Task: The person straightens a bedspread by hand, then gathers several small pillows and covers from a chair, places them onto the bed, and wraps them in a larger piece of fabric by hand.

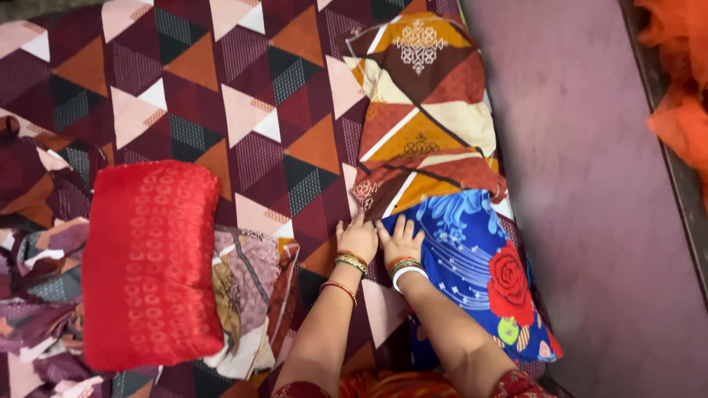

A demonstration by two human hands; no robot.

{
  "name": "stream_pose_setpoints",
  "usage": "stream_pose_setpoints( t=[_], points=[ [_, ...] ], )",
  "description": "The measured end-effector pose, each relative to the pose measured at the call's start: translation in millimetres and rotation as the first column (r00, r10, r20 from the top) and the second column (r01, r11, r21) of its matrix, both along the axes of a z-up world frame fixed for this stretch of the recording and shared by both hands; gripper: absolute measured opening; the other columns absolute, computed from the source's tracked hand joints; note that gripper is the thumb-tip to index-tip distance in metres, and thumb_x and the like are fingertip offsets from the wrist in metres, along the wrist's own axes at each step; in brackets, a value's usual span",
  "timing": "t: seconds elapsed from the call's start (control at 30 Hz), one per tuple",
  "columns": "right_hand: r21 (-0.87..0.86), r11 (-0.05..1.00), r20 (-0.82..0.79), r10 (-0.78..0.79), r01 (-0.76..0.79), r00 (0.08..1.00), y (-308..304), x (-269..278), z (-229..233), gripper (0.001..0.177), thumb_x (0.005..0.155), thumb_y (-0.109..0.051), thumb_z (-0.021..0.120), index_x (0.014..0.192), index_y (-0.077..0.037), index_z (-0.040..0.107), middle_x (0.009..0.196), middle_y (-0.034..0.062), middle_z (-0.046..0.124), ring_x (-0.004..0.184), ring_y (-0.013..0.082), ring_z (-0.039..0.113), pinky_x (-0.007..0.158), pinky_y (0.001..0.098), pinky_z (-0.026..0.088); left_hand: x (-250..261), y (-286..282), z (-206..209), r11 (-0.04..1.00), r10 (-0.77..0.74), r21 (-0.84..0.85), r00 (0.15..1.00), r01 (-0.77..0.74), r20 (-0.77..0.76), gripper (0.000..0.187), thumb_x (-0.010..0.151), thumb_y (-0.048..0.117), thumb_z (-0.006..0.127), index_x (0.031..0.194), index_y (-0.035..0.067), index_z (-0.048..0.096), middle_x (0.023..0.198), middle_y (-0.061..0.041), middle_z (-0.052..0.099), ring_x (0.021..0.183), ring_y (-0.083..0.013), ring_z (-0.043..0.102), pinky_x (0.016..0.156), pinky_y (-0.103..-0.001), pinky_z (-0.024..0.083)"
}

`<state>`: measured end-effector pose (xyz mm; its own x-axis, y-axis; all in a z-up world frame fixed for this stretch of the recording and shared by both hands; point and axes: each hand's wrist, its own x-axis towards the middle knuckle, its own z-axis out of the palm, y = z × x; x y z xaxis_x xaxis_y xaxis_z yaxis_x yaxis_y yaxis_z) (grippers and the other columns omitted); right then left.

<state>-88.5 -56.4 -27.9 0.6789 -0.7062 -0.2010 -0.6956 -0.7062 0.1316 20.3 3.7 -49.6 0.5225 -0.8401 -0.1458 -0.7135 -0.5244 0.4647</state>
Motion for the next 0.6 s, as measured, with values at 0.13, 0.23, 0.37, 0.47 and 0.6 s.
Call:
stream_pose_setpoints(
  t=[0.13,0.23,0.37,0.47,0.6],
  points=[
    [0.095,0.995,-0.034,0.035,-0.031,0.999,-11.1,4.0,33.6,0.061,0.093,-0.021,0.056,0.149,-0.041,0.047,0.127,0.0126,0.052,0.118,0.0334,0.049,0.098,0.0555,0.041,13.0,-15.2,-1.0,0.992,0.104,-0.078,0.994,-0.102,0.02,0.025,0.097,0.029,0.057,0.097,0.011,0.074,0.119,-0.009,0.071,0.105,-0.0294,0.068,0.111,-0.058,0.037],
    [0.141,0.989,0.01,0.053,-0.054,0.999,-19.6,-2.3,75.3,0.066,0.083,-0.017,0.065,0.144,-0.04,0.054,0.113,0.0117,0.055,0.11,0.0332,0.054,0.092,0.051,0.045,16.1,-24.2,12.8,0.978,0.153,-0.158,0.985,-0.14,0.075,0.021,0.089,0.03,0.063,0.089,0.011,0.073,0.1,-0.009,0.071,0.096,-0.0305,0.068,0.107,-0.058,0.039],
    [0.164,0.982,0.107,0.074,-0.091,0.991,-31.0,-24.5,125.3,0.067,0.078,-0.02,0.071,0.141,-0.037,0.057,0.106,0.014,0.057,0.102,0.035,0.059,0.085,0.0479,0.051,13.7,-35.7,38.5,0.957,0.139,-0.275,0.977,-0.092,0.159,0.015,0.081,0.023,0.064,0.091,0.013,0.07,0.1,-0.008,0.066,0.1,-0.0302,0.065,0.094,-0.048,0.049],
    [0.121,0.989,0.199,0.06,-0.085,0.978,-39.4,-37.4,154.6,0.063,0.079,-0.024,0.072,0.14,-0.035,0.058,0.104,0.0172,0.057,0.097,0.0374,0.061,0.083,0.0477,0.054,-0.4,-40.0,62.7,0.975,0.03,-0.22,0.984,0.01,0.176,0.012,0.094,0.017,0.058,0.102,0.015,0.068,0.108,-0.006,0.065,0.102,-0.0281,0.064,0.083,-0.045,0.053],
    [0.103,0.994,0.266,-0.048,0.021,0.963,-53.5,-53.9,171.3,0.066,0.073,-0.024,0.074,0.138,-0.028,0.06,0.107,0.02,0.057,0.1,0.0407,0.061,0.083,0.0491,0.055,-34.1,-32.7,100.2,0.875,-0.122,-0.413,0.941,0.252,0.316,0.032,0.09,0.013,0.056,0.121,0.01,0.066,0.122,-0.012,0.064,0.091,-0.0278,0.065,0.074,-0.042,0.055]
  ],
)
